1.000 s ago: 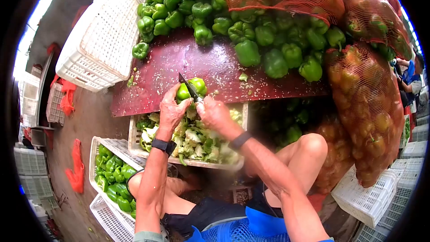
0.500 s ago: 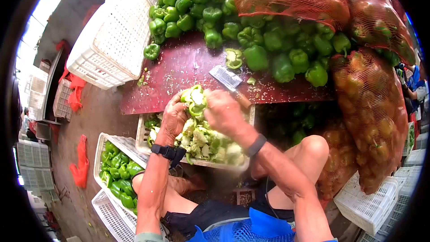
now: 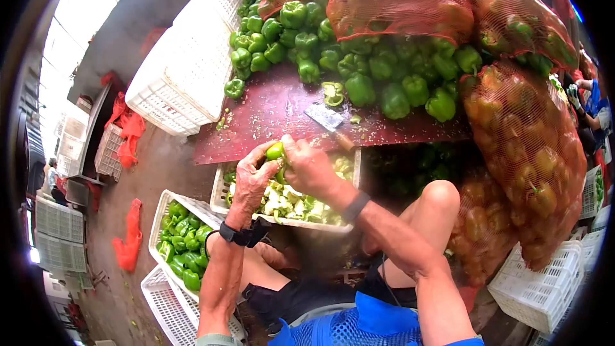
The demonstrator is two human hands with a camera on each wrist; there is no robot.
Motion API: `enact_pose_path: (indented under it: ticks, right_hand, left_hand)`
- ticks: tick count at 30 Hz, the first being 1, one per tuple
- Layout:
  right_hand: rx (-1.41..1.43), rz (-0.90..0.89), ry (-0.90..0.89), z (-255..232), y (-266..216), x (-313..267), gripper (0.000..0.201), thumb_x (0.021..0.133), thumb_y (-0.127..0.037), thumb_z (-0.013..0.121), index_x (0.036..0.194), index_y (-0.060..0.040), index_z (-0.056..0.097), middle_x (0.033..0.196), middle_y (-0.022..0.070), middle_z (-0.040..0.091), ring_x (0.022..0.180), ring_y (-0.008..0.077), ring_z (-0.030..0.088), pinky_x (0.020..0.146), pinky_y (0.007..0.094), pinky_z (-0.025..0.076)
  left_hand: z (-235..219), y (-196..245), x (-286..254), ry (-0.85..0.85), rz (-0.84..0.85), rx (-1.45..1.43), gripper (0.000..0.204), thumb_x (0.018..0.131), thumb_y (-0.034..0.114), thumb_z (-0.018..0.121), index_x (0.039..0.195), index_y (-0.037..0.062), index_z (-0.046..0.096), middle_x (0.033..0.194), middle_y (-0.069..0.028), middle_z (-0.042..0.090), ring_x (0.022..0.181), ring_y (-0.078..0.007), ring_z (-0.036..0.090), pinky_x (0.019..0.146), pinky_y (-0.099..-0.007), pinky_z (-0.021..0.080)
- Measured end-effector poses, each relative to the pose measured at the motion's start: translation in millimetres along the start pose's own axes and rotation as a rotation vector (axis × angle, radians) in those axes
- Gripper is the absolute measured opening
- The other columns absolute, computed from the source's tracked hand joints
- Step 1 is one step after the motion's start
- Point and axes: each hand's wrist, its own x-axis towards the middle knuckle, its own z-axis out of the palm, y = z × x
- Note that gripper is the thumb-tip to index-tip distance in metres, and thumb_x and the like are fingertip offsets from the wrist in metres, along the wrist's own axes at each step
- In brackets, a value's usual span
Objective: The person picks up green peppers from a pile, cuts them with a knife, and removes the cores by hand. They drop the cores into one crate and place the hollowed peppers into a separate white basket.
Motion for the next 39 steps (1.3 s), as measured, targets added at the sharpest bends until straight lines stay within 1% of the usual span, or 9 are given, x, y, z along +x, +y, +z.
enact_pose_path:
  ticks: [12,18,22,24,31,34,36,37,39]
  right_hand:
    - [0.150,0.014,0.233,-7.4,-26.3,-14.0,0.032,0.087,-0.009,0.065,0.115,0.0066,0.059,0.090,0.0249,0.067,0.082,0.0403,0.068,0.071,0.0470,0.056]
    - [1.143,0.430,0.196,-41.5,-36.1,-16.3,0.019,0.102,-0.009,0.049,0.112,-0.0023,0.063,0.076,0.0055,0.065,0.050,0.0088,0.058,0.039,0.0250,0.048]
    - [0.717,0.458,0.279,-28.8,-6.1,-18.2,0.013,0.099,-0.013,0.057,0.098,-0.0039,0.067,0.077,0.0062,0.067,0.063,0.0149,0.064,0.053,0.0321,0.054]
    - [-0.152,0.003,0.298,-29.9,1.3,-20.7,0.013,0.095,-0.016,0.064,0.089,-0.0051,0.068,0.080,0.0100,0.068,0.076,0.0231,0.066,0.069,0.0393,0.054]
    - [0.570,0.407,-0.040,-2.8,-52.4,-9.6,0.021,0.095,-0.018,0.068,0.093,0.0035,0.069,0.077,0.0106,0.066,0.069,0.0134,0.061,0.061,0.0310,0.051]
    - [1.080,0.634,-0.067,-9.6,-73.0,-6.6,0.022,0.094,-0.017,0.069,0.089,0.0045,0.068,0.077,0.0106,0.067,0.072,0.0106,0.063,0.063,0.0271,0.052]
    - [0.741,0.607,-0.103,-6.6,-71.4,-5.5,0.018,0.094,-0.013,0.065,0.085,0.0028,0.067,0.081,0.0100,0.069,0.073,0.0103,0.066,0.061,0.0266,0.052]
    - [0.435,0.222,-0.019,6.3,-53.2,-13.1,0.015,0.094,-0.011,0.063,0.087,0.0013,0.067,0.080,0.0088,0.068,0.069,0.0111,0.064,0.058,0.0286,0.050]
    - [0.536,0.122,0.176,13.5,-67.2,-10.6,0.005,0.090,0.001,0.061,0.087,0.0012,0.065,0.076,0.0048,0.061,0.062,0.0101,0.056,0.055,0.0288,0.047]
  left_hand:
    - [-13.1,7.7,-29.8,-0.107,-0.079,-0.309,0.042,0.092,0.001,0.061,0.133,-0.0054,0.059,0.118,-0.0100,0.069,0.104,-0.0133,0.064,0.092,-0.0266,0.053]
    - [-18.6,17.7,-37.0,-0.129,-0.048,-0.688,0.046,0.093,0.009,0.060,0.134,-0.0097,0.053,0.125,-0.0183,0.066,0.112,-0.0245,0.066,0.102,-0.0381,0.053]
    - [-24.3,10.5,-39.5,-0.194,-0.079,-0.879,0.047,0.095,0.011,0.059,0.136,-0.0102,0.051,0.131,-0.0223,0.062,0.118,-0.0291,0.064,0.105,-0.0427,0.052]
    - [-27.2,-0.2,-40.5,-0.187,-0.087,-0.936,0.047,0.097,0.011,0.057,0.139,-0.0098,0.048,0.135,-0.0233,0.059,0.119,-0.0300,0.064,0.106,-0.0426,0.052]
    - [1.1,-4.1,-50.5,-0.041,0.018,-0.195,0.044,0.107,0.016,0.046,0.147,-0.0018,0.046,0.134,-0.0108,0.059,0.117,-0.0161,0.058,0.102,-0.0264,0.045]
    - [-6.0,-15.6,-48.4,0.036,0.197,0.010,0.042,0.106,0.016,0.041,0.144,-0.0010,0.050,0.139,-0.0130,0.057,0.124,-0.0202,0.055,0.108,-0.0336,0.043]
    - [3.2,-21.3,-50.7,0.062,0.076,-0.370,0.040,0.107,0.019,0.038,0.138,-0.0018,0.054,0.132,-0.0136,0.060,0.119,-0.0217,0.058,0.107,-0.0342,0.044]
    - [3.9,-19.0,-50.6,0.080,0.096,-0.264,0.040,0.108,0.020,0.037,0.137,-0.0020,0.054,0.129,-0.0135,0.061,0.116,-0.0199,0.059,0.102,-0.0336,0.047]
    - [-1.9,-15.9,-52.7,0.117,0.110,-0.213,0.038,0.110,0.021,0.037,0.132,-0.0020,0.056,0.123,-0.0124,0.063,0.112,-0.0178,0.061,0.097,-0.0322,0.051]
